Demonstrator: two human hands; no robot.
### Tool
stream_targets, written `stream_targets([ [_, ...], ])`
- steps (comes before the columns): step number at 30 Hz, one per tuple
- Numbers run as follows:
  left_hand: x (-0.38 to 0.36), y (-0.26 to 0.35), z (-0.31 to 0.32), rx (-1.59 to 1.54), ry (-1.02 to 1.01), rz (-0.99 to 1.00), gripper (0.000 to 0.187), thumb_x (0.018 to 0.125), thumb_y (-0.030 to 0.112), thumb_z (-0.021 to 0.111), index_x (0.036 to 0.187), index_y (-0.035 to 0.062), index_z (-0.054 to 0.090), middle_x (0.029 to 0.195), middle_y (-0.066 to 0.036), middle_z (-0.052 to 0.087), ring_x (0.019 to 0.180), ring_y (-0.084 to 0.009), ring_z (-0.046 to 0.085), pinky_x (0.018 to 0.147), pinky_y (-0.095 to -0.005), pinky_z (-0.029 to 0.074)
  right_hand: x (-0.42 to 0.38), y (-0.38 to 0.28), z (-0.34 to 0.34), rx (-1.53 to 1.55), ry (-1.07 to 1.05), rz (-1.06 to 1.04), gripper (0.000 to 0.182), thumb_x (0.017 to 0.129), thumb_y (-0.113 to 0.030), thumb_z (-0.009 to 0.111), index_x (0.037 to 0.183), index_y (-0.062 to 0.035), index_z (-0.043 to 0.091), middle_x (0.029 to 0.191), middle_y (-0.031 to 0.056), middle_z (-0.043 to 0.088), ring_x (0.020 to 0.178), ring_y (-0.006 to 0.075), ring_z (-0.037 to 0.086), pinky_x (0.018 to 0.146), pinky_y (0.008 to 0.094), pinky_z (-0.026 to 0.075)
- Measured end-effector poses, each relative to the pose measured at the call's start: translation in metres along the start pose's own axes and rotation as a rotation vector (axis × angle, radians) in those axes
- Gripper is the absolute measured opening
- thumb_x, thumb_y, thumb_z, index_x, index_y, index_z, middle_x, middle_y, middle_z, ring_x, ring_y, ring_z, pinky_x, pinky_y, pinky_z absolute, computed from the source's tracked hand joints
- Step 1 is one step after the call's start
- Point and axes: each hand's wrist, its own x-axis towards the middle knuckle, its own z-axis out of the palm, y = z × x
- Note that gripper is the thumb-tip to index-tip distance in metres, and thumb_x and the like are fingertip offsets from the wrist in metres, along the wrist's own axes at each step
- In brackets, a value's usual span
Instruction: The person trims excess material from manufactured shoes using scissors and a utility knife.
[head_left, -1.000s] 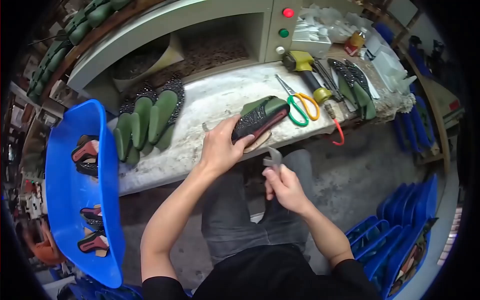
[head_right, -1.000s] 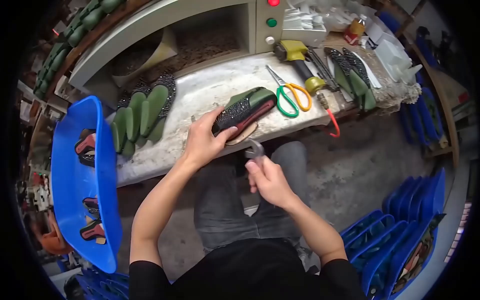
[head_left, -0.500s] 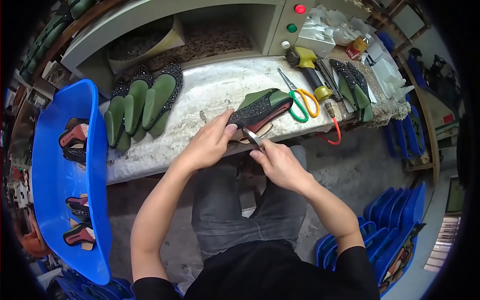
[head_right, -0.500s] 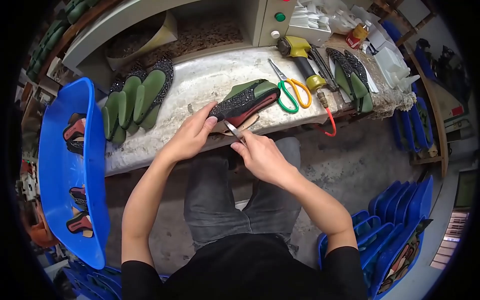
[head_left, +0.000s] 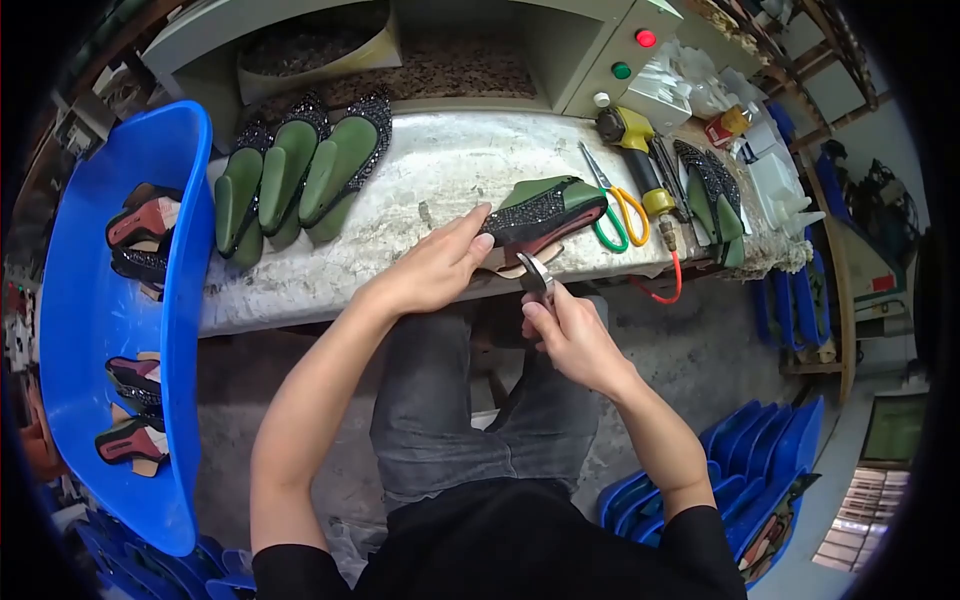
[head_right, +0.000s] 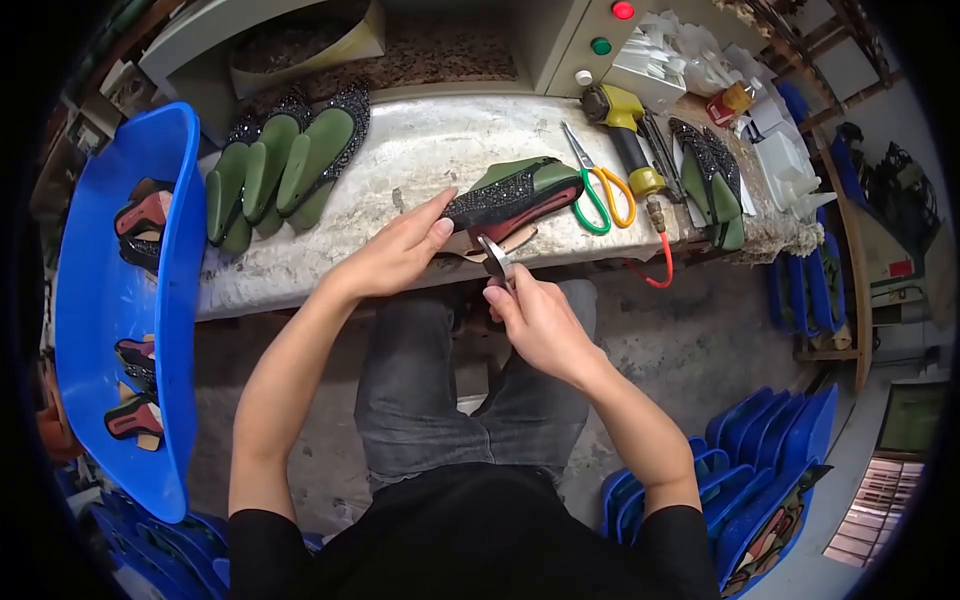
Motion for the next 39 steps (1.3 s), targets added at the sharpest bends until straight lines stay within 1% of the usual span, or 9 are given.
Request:
stream_targets([
  [2, -0.007, -0.013, 0.000, -0.045, 0.010, 0.093, 0.053, 0.111, 0.022, 0.048, 0.155, -0.0076, 0.042, 0.141, -0.030, 0.063, 0.122, -0.0471, 0.065, 0.102, -0.0533, 0.052, -0.004, 0.008, 0.009, -0.182, 0.100, -0.197, 0.019, 0.108, -0.016, 0.056, 0.097, 0.0000, 0.056, 0.076, 0.0110, 0.069, 0.060, 0.0253, 0.064, 0.058, 0.0396, 0.050],
  [7, -0.012, 0.003, -0.004, -0.025, -0.002, -0.024, 0.053, 0.111, 0.023, 0.048, 0.154, -0.0078, 0.043, 0.142, -0.030, 0.063, 0.123, -0.0476, 0.065, 0.103, -0.0528, 0.052, 0.010, -0.003, 0.022, -0.599, 0.171, -0.228, 0.019, 0.108, -0.016, 0.056, 0.100, 0.0010, 0.058, 0.079, 0.0112, 0.070, 0.065, 0.0250, 0.065, 0.061, 0.0387, 0.051],
  [8, -0.012, 0.006, -0.005, -0.030, 0.011, -0.028, 0.053, 0.111, 0.023, 0.048, 0.154, -0.0078, 0.043, 0.142, -0.030, 0.063, 0.123, -0.0476, 0.065, 0.103, -0.0528, 0.052, 0.011, -0.007, 0.021, -0.607, 0.162, -0.236, 0.019, 0.108, -0.016, 0.056, 0.100, 0.0010, 0.058, 0.079, 0.0112, 0.070, 0.065, 0.0250, 0.065, 0.061, 0.0387, 0.051],
  [13, -0.021, 0.006, -0.002, -0.081, 0.032, -0.072, 0.050, 0.111, 0.021, 0.048, 0.151, -0.0084, 0.045, 0.139, -0.030, 0.064, 0.121, -0.0481, 0.065, 0.102, -0.0526, 0.051, 0.001, -0.027, 0.026, -0.236, -0.039, 0.076, 0.017, 0.107, -0.015, 0.057, 0.103, 0.0018, 0.059, 0.083, 0.0131, 0.073, 0.066, 0.0281, 0.066, 0.063, 0.0399, 0.052],
  [17, -0.023, -0.016, 0.001, -0.143, 0.091, -0.001, 0.048, 0.111, 0.021, 0.048, 0.149, -0.0086, 0.046, 0.134, -0.030, 0.067, 0.117, -0.0482, 0.066, 0.099, -0.0533, 0.052, 0.006, -0.015, 0.032, -0.161, -0.001, -0.012, 0.017, 0.106, -0.015, 0.057, 0.102, 0.0016, 0.058, 0.079, 0.0132, 0.072, 0.065, 0.0279, 0.065, 0.062, 0.0405, 0.050],
  [22, -0.021, -0.016, 0.000, -0.141, 0.069, 0.011, 0.048, 0.111, 0.021, 0.048, 0.148, -0.0087, 0.046, 0.132, -0.030, 0.067, 0.116, -0.0477, 0.067, 0.098, -0.0534, 0.052, 0.009, -0.015, 0.021, -0.300, 0.003, -0.161, 0.018, 0.107, -0.016, 0.058, 0.101, 0.0010, 0.054, 0.075, 0.0146, 0.070, 0.062, 0.0307, 0.065, 0.059, 0.0427, 0.048],
  [28, -0.027, -0.005, -0.010, -0.132, -0.011, -0.082, 0.048, 0.112, 0.022, 0.047, 0.150, -0.0075, 0.046, 0.135, -0.030, 0.066, 0.119, -0.0468, 0.066, 0.100, -0.0527, 0.051, 0.014, -0.014, 0.038, -0.433, 0.052, -0.183, 0.019, 0.107, -0.016, 0.059, 0.102, 0.0009, 0.053, 0.075, 0.0159, 0.069, 0.062, 0.0356, 0.066, 0.059, 0.0453, 0.047],
  [32, -0.024, -0.022, -0.004, -0.273, 0.048, -0.022, 0.047, 0.111, 0.022, 0.047, 0.149, -0.0066, 0.046, 0.136, -0.031, 0.065, 0.118, -0.0472, 0.066, 0.100, -0.0533, 0.052, 0.021, -0.004, 0.048, -0.468, 0.102, -0.196, 0.019, 0.106, -0.016, 0.060, 0.104, 0.0008, 0.053, 0.073, 0.0169, 0.068, 0.061, 0.0393, 0.065, 0.059, 0.0475, 0.047],
  [39, -0.024, -0.023, -0.008, -0.161, 0.095, 0.011, 0.047, 0.110, 0.021, 0.049, 0.148, -0.0066, 0.047, 0.134, -0.031, 0.066, 0.114, -0.0486, 0.068, 0.097, -0.0544, 0.053, 0.017, -0.029, 0.038, -0.393, 0.034, -0.096, 0.018, 0.106, -0.016, 0.059, 0.105, 0.0009, 0.052, 0.076, 0.0186, 0.069, 0.064, 0.0423, 0.066, 0.060, 0.0501, 0.048],
])
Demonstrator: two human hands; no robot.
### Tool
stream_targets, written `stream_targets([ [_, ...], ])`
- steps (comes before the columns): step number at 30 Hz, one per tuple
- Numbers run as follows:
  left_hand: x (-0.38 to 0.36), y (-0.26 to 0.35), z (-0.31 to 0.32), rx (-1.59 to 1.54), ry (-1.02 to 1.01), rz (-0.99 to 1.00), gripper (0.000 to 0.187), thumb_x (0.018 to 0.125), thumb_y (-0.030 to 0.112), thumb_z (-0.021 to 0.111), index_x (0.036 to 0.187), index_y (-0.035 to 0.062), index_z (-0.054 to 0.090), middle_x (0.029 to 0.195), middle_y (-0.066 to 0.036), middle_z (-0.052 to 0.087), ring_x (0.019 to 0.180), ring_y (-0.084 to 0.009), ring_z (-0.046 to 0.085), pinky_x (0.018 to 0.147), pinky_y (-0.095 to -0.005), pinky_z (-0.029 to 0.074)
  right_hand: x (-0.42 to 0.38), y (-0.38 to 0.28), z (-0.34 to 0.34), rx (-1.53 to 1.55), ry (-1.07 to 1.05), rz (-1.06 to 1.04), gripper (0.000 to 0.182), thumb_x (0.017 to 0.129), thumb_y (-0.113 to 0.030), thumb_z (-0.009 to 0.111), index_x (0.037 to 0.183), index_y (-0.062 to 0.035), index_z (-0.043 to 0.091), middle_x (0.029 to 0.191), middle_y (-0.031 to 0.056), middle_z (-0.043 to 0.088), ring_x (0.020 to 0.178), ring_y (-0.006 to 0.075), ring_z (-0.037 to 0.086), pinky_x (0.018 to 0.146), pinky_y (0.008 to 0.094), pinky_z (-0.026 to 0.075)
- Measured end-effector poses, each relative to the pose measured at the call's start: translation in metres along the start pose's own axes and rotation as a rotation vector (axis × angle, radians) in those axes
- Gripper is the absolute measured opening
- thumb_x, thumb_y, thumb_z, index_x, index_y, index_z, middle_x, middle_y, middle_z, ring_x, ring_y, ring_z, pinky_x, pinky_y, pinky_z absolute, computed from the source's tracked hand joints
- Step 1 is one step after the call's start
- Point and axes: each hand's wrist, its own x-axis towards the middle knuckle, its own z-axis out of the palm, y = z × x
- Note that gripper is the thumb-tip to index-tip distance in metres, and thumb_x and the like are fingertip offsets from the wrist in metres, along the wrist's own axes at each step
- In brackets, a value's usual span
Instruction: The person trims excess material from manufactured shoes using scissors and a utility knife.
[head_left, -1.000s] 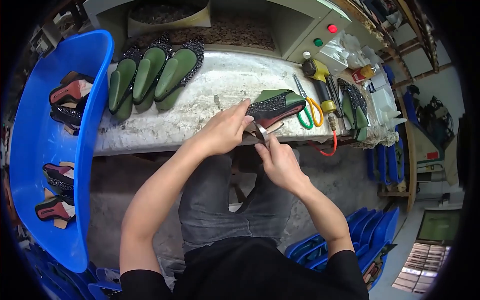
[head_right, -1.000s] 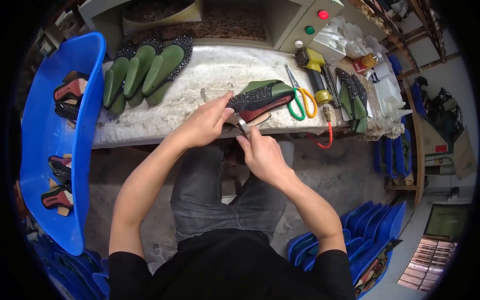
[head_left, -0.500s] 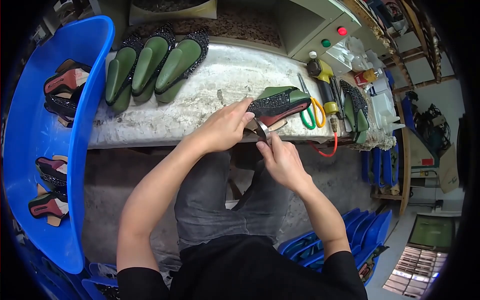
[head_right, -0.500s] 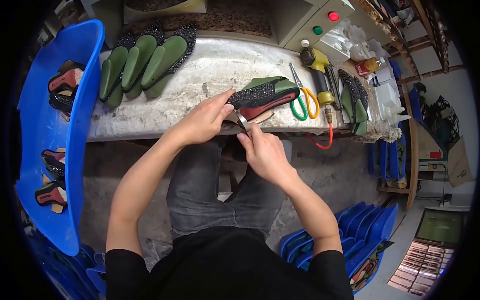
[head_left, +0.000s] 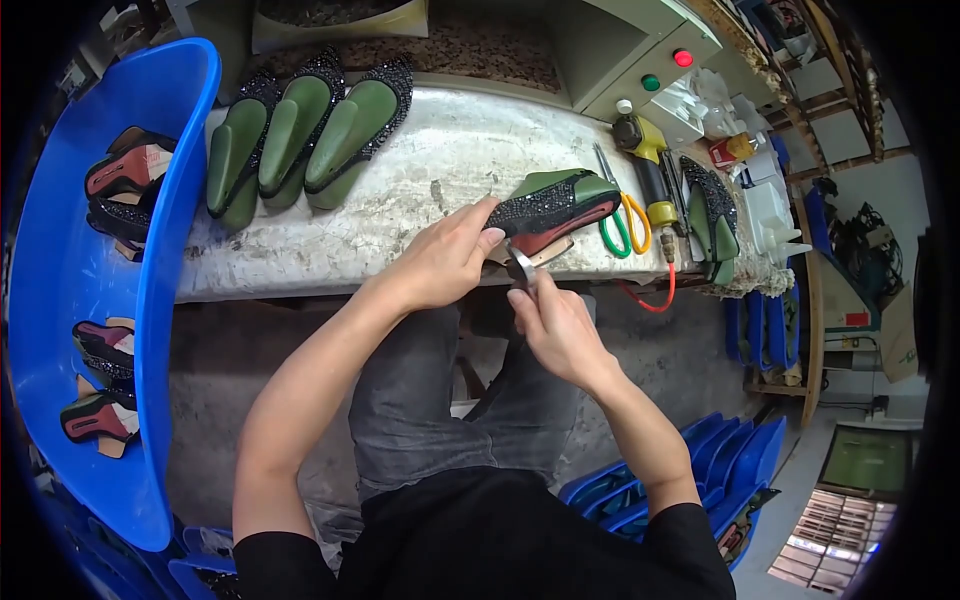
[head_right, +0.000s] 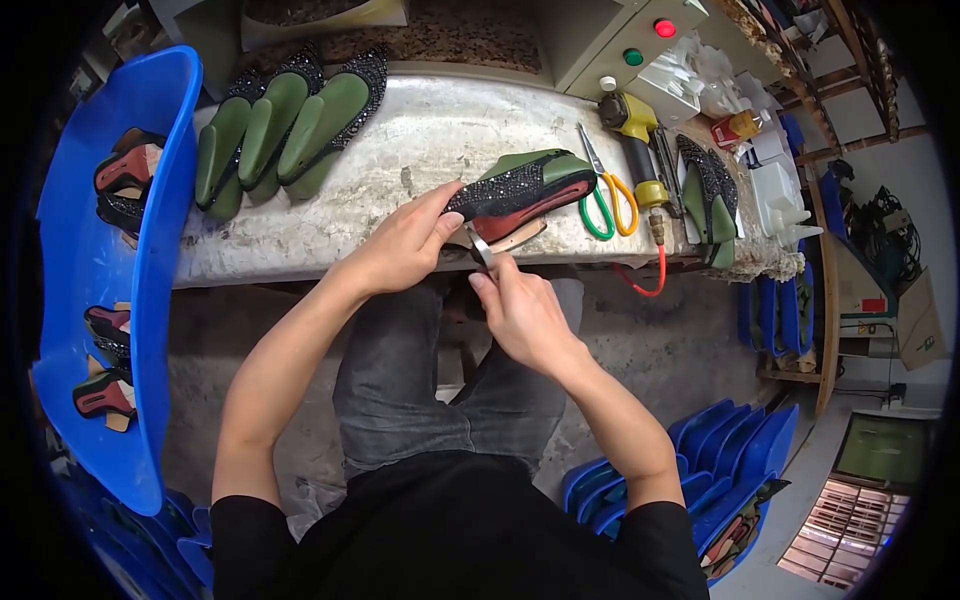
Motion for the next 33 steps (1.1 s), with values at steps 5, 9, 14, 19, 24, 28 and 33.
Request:
stream_targets([
  [5, -0.003, 0.005, 0.004, 0.098, 0.004, 0.015, 0.048, 0.109, 0.022, 0.050, 0.147, -0.0066, 0.047, 0.134, -0.031, 0.066, 0.113, -0.0490, 0.068, 0.096, -0.0547, 0.053, -0.009, 0.002, -0.014, 0.049, -0.045, 0.038, 0.020, 0.106, -0.018, 0.059, 0.109, 0.0006, 0.051, 0.079, 0.0222, 0.072, 0.068, 0.0481, 0.069, 0.062, 0.0542, 0.049],
  [9, 0.000, 0.005, 0.001, 0.099, 0.012, 0.013, 0.048, 0.109, 0.022, 0.050, 0.147, -0.0064, 0.047, 0.134, -0.031, 0.066, 0.114, -0.0489, 0.068, 0.097, -0.0544, 0.053, 0.006, 0.005, -0.018, -0.083, -0.035, -0.071, 0.020, 0.107, -0.018, 0.059, 0.108, 0.0006, 0.051, 0.079, 0.0221, 0.072, 0.069, 0.0481, 0.069, 0.063, 0.0540, 0.050],
  [14, 0.003, 0.010, 0.000, 0.071, -0.027, 0.006, 0.048, 0.110, 0.023, 0.050, 0.147, -0.0065, 0.047, 0.133, -0.030, 0.066, 0.113, -0.0490, 0.068, 0.096, -0.0540, 0.054, 0.003, 0.014, -0.009, -0.117, 0.037, -0.061, 0.020, 0.107, -0.018, 0.058, 0.108, 0.0006, 0.051, 0.080, 0.0211, 0.073, 0.071, 0.0472, 0.069, 0.066, 0.0539, 0.051],
  [19, 0.009, 0.015, 0.004, 0.025, -0.075, -0.086, 0.047, 0.110, 0.023, 0.049, 0.146, -0.0074, 0.048, 0.134, -0.030, 0.066, 0.112, -0.0489, 0.068, 0.095, -0.0534, 0.054, 0.000, 0.019, -0.009, -0.114, 0.044, -0.038, 0.019, 0.106, -0.016, 0.059, 0.103, 0.0013, 0.051, 0.078, 0.0195, 0.070, 0.067, 0.0458, 0.067, 0.061, 0.0503, 0.048],
  [24, 0.009, 0.022, 0.007, 0.172, -0.024, -0.061, 0.048, 0.110, 0.024, 0.049, 0.146, -0.0079, 0.047, 0.134, -0.029, 0.066, 0.111, -0.0489, 0.068, 0.095, -0.0537, 0.054, -0.009, 0.022, -0.017, 0.048, 0.023, -0.081, 0.021, 0.106, -0.019, 0.059, 0.109, 0.0003, 0.051, 0.087, 0.0189, 0.076, 0.071, 0.0469, 0.071, 0.059, 0.0527, 0.051],
  [28, 0.010, 0.031, 0.005, 0.195, -0.087, -0.110, 0.049, 0.110, 0.025, 0.049, 0.146, -0.0081, 0.047, 0.132, -0.030, 0.066, 0.112, -0.0493, 0.068, 0.095, -0.0547, 0.054, -0.007, 0.021, -0.025, -0.082, 0.006, -0.083, 0.021, 0.106, -0.019, 0.059, 0.109, 0.0002, 0.051, 0.087, 0.0185, 0.076, 0.070, 0.0466, 0.071, 0.058, 0.0521, 0.051],
  [33, 0.010, 0.024, 0.010, 0.187, -0.037, -0.012, 0.048, 0.110, 0.026, 0.049, 0.144, -0.0082, 0.047, 0.126, -0.031, 0.067, 0.109, -0.0493, 0.068, 0.094, -0.0556, 0.054, -0.007, 0.031, -0.022, -0.151, 0.027, -0.072, 0.021, 0.106, -0.019, 0.059, 0.109, -0.0001, 0.051, 0.086, 0.0188, 0.076, 0.070, 0.0454, 0.071, 0.062, 0.0520, 0.052],
])
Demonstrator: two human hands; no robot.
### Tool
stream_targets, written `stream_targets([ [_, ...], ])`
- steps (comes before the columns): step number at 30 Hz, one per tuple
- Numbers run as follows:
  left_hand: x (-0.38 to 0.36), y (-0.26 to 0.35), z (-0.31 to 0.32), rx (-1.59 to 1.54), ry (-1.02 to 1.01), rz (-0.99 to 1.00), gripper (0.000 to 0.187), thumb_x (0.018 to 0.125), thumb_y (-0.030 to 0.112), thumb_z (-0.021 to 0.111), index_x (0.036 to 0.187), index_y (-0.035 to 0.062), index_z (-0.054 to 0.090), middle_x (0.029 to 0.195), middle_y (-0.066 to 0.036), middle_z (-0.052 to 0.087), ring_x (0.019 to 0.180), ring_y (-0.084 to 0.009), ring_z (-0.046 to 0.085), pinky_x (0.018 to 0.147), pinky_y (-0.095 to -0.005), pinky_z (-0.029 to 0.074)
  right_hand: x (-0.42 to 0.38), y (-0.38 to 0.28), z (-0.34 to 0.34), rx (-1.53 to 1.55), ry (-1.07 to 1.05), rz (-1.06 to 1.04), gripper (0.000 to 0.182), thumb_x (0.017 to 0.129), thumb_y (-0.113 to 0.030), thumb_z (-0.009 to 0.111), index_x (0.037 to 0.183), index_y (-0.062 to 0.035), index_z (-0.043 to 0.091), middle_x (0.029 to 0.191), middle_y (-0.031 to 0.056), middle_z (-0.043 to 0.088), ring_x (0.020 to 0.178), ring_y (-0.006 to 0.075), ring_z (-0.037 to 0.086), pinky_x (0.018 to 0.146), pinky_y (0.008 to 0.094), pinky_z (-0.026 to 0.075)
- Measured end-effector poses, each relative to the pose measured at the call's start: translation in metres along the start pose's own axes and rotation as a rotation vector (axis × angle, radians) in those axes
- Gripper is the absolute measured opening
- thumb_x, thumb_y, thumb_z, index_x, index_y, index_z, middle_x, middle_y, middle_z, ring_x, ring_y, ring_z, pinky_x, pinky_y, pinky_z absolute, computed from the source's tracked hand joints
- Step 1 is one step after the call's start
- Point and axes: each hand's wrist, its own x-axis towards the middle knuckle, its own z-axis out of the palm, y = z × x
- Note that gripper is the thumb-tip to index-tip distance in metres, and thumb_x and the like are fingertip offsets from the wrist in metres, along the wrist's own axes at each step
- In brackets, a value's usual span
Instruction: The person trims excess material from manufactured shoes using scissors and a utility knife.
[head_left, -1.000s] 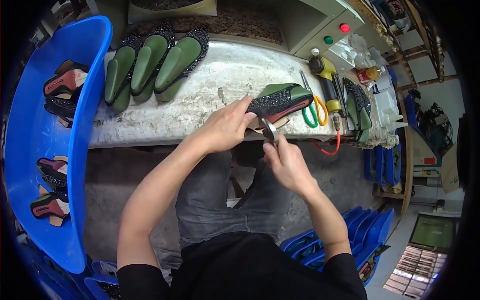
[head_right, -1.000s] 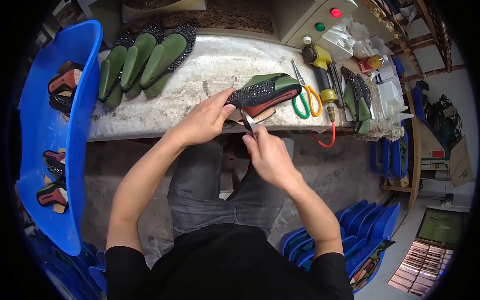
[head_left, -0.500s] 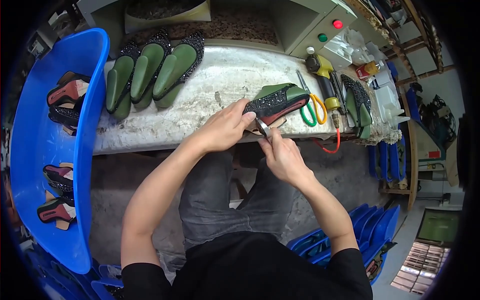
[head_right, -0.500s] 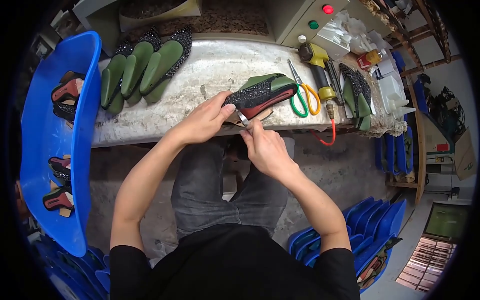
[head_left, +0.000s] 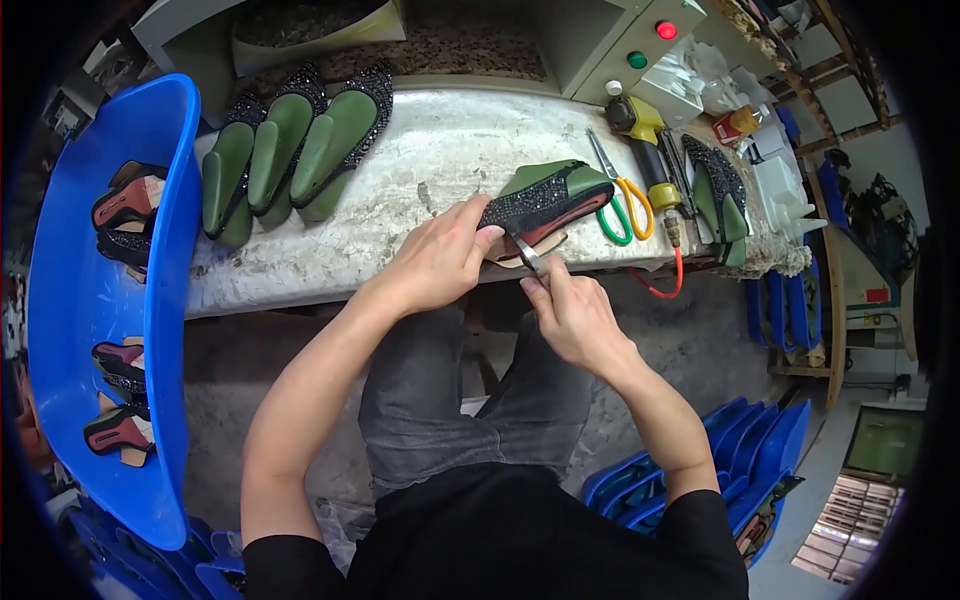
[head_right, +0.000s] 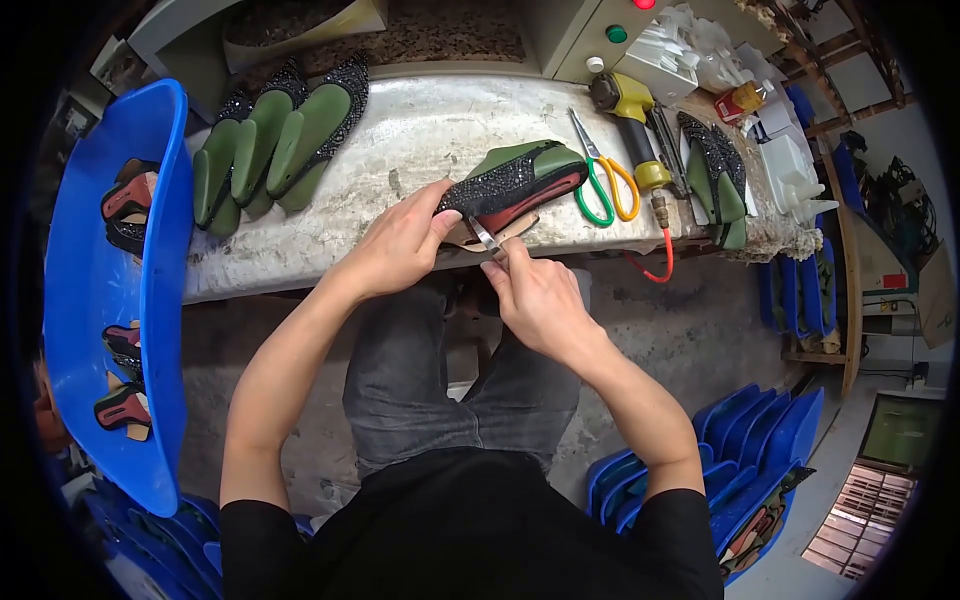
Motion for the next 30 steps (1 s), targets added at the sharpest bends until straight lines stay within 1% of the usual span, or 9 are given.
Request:
stream_targets([
  [6, 0.002, 0.003, -0.006, -0.100, -0.088, -0.043, 0.043, 0.110, 0.023, 0.051, 0.140, -0.0080, 0.050, 0.121, -0.030, 0.068, 0.102, -0.0485, 0.070, 0.089, -0.0549, 0.055, 0.005, 0.004, 0.003, 0.052, -0.018, 0.027, 0.021, 0.106, -0.019, 0.060, 0.110, 0.0000, 0.051, 0.086, 0.0189, 0.076, 0.070, 0.0445, 0.071, 0.062, 0.0519, 0.052],
  [10, 0.003, 0.029, -0.006, 0.048, -0.099, -0.145, 0.047, 0.111, 0.026, 0.051, 0.144, -0.0075, 0.048, 0.129, -0.031, 0.068, 0.113, -0.0493, 0.068, 0.097, -0.0538, 0.053, -0.002, 0.013, 0.006, 0.078, -0.015, 0.000, 0.023, 0.105, -0.019, 0.060, 0.110, 0.0005, 0.050, 0.085, 0.0192, 0.076, 0.069, 0.0444, 0.072, 0.058, 0.0519, 0.052],
  [11, 0.003, 0.029, -0.003, 0.051, -0.112, -0.139, 0.047, 0.111, 0.026, 0.051, 0.144, -0.0075, 0.048, 0.129, -0.031, 0.068, 0.113, -0.0493, 0.068, 0.097, -0.0538, 0.053, -0.007, 0.013, 0.007, 0.084, -0.009, 0.012, 0.023, 0.105, -0.019, 0.060, 0.110, 0.0005, 0.050, 0.085, 0.0192, 0.076, 0.069, 0.0444, 0.072, 0.058, 0.0519, 0.052],
  [15, 0.001, 0.021, 0.008, 0.178, 0.013, -0.015, 0.040, 0.109, 0.023, 0.054, 0.135, -0.0070, 0.051, 0.114, -0.029, 0.070, 0.090, -0.0474, 0.071, 0.081, -0.0532, 0.057, -0.020, 0.016, 0.009, 0.336, 0.059, 0.004, 0.016, 0.105, -0.013, 0.060, 0.108, -0.0002, 0.050, 0.077, 0.0183, 0.069, 0.064, 0.0444, 0.066, 0.060, 0.0510, 0.048],
  [16, 0.001, 0.020, 0.012, 0.183, 0.002, -0.010, 0.040, 0.109, 0.023, 0.054, 0.135, -0.0070, 0.051, 0.114, -0.029, 0.070, 0.090, -0.0474, 0.071, 0.081, -0.0532, 0.057, -0.022, 0.017, 0.010, 0.343, 0.067, 0.012, 0.016, 0.105, -0.013, 0.060, 0.108, -0.0002, 0.050, 0.077, 0.0183, 0.069, 0.064, 0.0444, 0.066, 0.060, 0.0510, 0.048],
  [21, -0.001, 0.018, 0.013, 0.263, 0.070, 0.047, 0.041, 0.107, 0.024, 0.057, 0.133, -0.0069, 0.052, 0.108, -0.028, 0.071, 0.085, -0.0471, 0.072, 0.075, -0.0528, 0.057, -0.016, 0.019, 0.018, 0.213, 0.095, -0.002, 0.023, 0.106, -0.019, 0.060, 0.109, 0.0009, 0.050, 0.081, 0.0193, 0.074, 0.066, 0.0445, 0.071, 0.057, 0.0514, 0.051],
  [25, 0.002, 0.020, 0.004, 0.122, -0.003, -0.012, 0.043, 0.105, 0.024, 0.061, 0.133, -0.0069, 0.053, 0.104, -0.028, 0.073, 0.081, -0.0475, 0.072, 0.071, -0.0518, 0.057, -0.012, 0.017, 0.028, 0.121, 0.053, 0.106, 0.022, 0.106, -0.019, 0.060, 0.109, 0.0007, 0.049, 0.079, 0.0194, 0.074, 0.064, 0.0449, 0.070, 0.057, 0.0515, 0.051],
  [26, 0.004, 0.021, 0.003, 0.134, -0.023, 0.003, 0.043, 0.105, 0.024, 0.061, 0.133, -0.0069, 0.053, 0.104, -0.028, 0.073, 0.081, -0.0475, 0.072, 0.071, -0.0518, 0.057, -0.013, 0.017, 0.030, 0.135, 0.071, 0.122, 0.022, 0.106, -0.019, 0.060, 0.109, 0.0007, 0.049, 0.079, 0.0194, 0.074, 0.064, 0.0449, 0.070, 0.057, 0.0515, 0.051],
  [30, 0.007, 0.033, 0.005, 0.182, -0.088, -0.083, 0.047, 0.104, 0.024, 0.064, 0.137, -0.0066, 0.052, 0.114, -0.030, 0.072, 0.092, -0.0477, 0.073, 0.079, -0.0512, 0.058, -0.022, 0.020, 0.039, 0.283, 0.069, 0.107, 0.024, 0.106, -0.018, 0.058, 0.115, 0.0027, 0.050, 0.084, 0.0217, 0.074, 0.065, 0.0453, 0.071, 0.057, 0.0520, 0.051],
])
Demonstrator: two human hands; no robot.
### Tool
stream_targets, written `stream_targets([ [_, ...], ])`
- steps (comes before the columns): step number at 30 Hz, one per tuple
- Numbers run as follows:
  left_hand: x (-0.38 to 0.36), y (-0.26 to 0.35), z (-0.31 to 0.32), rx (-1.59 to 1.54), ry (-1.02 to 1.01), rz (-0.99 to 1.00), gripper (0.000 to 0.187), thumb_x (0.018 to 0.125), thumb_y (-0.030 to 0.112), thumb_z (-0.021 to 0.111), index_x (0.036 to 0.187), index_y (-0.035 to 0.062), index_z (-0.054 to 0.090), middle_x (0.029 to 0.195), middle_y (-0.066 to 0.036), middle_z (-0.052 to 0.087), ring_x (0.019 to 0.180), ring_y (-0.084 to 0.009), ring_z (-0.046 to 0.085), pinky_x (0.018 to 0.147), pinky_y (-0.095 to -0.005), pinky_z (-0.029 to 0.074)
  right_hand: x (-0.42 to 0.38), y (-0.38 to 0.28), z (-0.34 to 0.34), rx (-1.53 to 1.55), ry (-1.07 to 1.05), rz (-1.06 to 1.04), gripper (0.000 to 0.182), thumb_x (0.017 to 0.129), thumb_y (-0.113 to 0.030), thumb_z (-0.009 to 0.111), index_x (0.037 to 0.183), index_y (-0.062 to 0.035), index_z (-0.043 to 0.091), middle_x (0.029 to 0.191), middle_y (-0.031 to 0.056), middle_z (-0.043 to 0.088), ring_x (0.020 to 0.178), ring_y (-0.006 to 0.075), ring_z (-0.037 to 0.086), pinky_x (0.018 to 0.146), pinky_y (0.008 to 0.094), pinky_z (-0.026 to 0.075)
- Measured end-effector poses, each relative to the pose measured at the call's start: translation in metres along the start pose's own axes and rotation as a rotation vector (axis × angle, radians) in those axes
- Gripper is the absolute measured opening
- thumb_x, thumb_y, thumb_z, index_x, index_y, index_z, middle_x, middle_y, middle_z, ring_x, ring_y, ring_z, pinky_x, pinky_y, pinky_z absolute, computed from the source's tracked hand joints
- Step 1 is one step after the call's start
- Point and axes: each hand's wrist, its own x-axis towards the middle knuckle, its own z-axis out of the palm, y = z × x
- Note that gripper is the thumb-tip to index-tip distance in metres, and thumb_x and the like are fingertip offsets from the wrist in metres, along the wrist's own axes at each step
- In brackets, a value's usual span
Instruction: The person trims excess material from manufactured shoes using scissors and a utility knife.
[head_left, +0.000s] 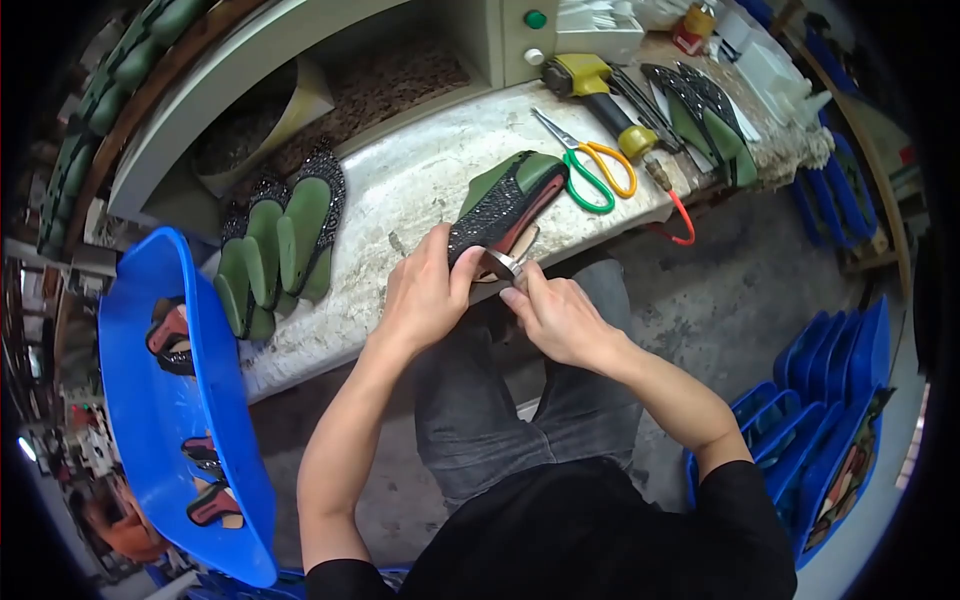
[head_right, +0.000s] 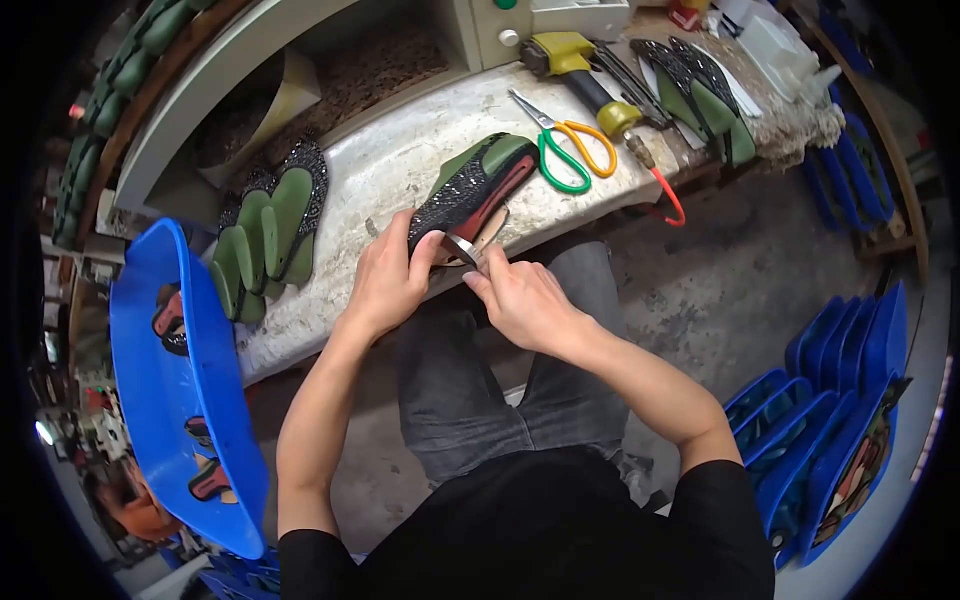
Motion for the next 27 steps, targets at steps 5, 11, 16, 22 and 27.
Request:
stream_targets([
  [5, -0.002, 0.002, 0.009, 0.113, 0.021, -0.076, 0.052, 0.103, 0.024, 0.064, 0.143, -0.0058, 0.049, 0.124, -0.030, 0.070, 0.104, -0.0458, 0.072, 0.088, -0.0501, 0.057, -0.043, -0.014, -0.006, 0.626, 0.059, 0.204, 0.029, 0.106, -0.017, 0.058, 0.124, 0.0042, 0.052, 0.090, 0.0204, 0.072, 0.073, 0.0410, 0.072, 0.063, 0.0468, 0.052],
  [11, -0.009, 0.000, -0.009, -0.036, -0.079, 0.051, 0.058, 0.102, 0.022, 0.065, 0.149, -0.0045, 0.044, 0.133, -0.030, 0.067, 0.117, -0.0429, 0.069, 0.097, -0.0493, 0.054, -0.016, -0.031, 0.014, 0.726, 0.615, -0.262, 0.033, 0.106, -0.012, 0.055, 0.133, 0.0055, 0.051, 0.099, 0.0172, 0.073, 0.084, 0.0318, 0.073, 0.070, 0.0422, 0.056],
  [16, 0.000, -0.010, -0.013, -0.265, -0.175, -0.077, 0.062, 0.101, 0.018, 0.065, 0.154, -0.0041, 0.039, 0.139, -0.029, 0.064, 0.124, -0.0422, 0.066, 0.101, -0.0494, 0.052, 0.029, 0.000, 0.056, 0.373, 0.441, -0.225, 0.036, 0.100, 0.000, 0.060, 0.134, 0.0068, 0.052, 0.097, 0.0207, 0.074, 0.069, 0.0347, 0.072, 0.060, 0.0425, 0.056],
  [22, -0.006, -0.008, -0.005, -0.203, -0.182, -0.042, 0.063, 0.101, 0.015, 0.065, 0.155, -0.0025, 0.037, 0.143, -0.030, 0.060, 0.126, -0.0432, 0.065, 0.103, -0.0493, 0.051, 0.011, -0.007, 0.064, 0.356, 0.713, -0.347, 0.034, 0.099, 0.000, 0.062, 0.132, 0.0067, 0.055, 0.096, 0.0206, 0.075, 0.068, 0.0379, 0.072, 0.059, 0.0440, 0.057],
  [27, -0.017, -0.025, 0.004, -0.130, -0.130, -0.011, 0.063, 0.102, 0.016, 0.065, 0.156, -0.0011, 0.038, 0.143, -0.030, 0.060, 0.124, -0.0441, 0.065, 0.101, -0.0486, 0.052, 0.010, -0.011, 0.070, 0.469, 0.672, -0.337, 0.030, 0.099, -0.001, 0.063, 0.127, 0.0056, 0.056, 0.093, 0.0199, 0.075, 0.067, 0.0390, 0.072, 0.058, 0.0440, 0.056],
])
